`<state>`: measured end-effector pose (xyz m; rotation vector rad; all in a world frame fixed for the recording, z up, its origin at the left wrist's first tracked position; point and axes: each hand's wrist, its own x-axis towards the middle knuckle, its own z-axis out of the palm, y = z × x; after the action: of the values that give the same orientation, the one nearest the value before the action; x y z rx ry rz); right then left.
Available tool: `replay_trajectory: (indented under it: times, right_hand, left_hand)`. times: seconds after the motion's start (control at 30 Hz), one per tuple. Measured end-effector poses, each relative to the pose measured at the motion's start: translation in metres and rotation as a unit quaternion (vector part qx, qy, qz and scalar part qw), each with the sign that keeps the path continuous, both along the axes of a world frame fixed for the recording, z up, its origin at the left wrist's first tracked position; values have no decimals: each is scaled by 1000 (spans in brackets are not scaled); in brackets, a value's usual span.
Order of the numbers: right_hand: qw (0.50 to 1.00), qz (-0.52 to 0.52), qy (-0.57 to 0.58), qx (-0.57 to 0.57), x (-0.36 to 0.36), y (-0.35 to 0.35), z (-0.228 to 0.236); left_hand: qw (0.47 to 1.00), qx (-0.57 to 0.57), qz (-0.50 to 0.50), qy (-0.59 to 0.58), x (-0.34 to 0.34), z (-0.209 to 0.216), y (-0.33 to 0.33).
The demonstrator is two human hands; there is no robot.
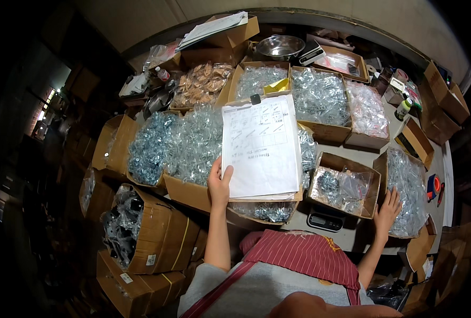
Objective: The person packs small items wrapped in bubble wrap into cardboard boxes on a cluttered table. They handle the items one at a time, place them into boxes, and occasionally refer to a document on the table.
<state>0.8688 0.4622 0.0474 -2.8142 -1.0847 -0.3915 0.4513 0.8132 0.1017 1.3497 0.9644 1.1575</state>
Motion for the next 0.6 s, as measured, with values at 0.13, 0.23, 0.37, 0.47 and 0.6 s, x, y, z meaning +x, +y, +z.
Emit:
replay_trajectory:
  times: [0.13, 0.23, 0.37, 0.47, 0.6]
  right_hand:
    - [1000, -5, 5, -5, 1, 0, 0]
    - [1000, -4, 4, -4, 2, 0, -1]
    - [1000, -2, -3, -2, 1, 0, 0]
    - [1000, 2, -9, 1, 1, -1, 0]
    - [1000, 0, -5, 0, -1, 2, 3]
  left_hand:
    - [1000, -1, 5, -4, 0, -4, 1]
    - [1000, 15, 18, -13, 0, -6, 2]
    - [1000, 18, 15, -17, 2, -7, 1]
    - [1000, -9, 4, -11, 1, -3, 0]
    - [1000, 1, 13, -9, -1, -6, 1]
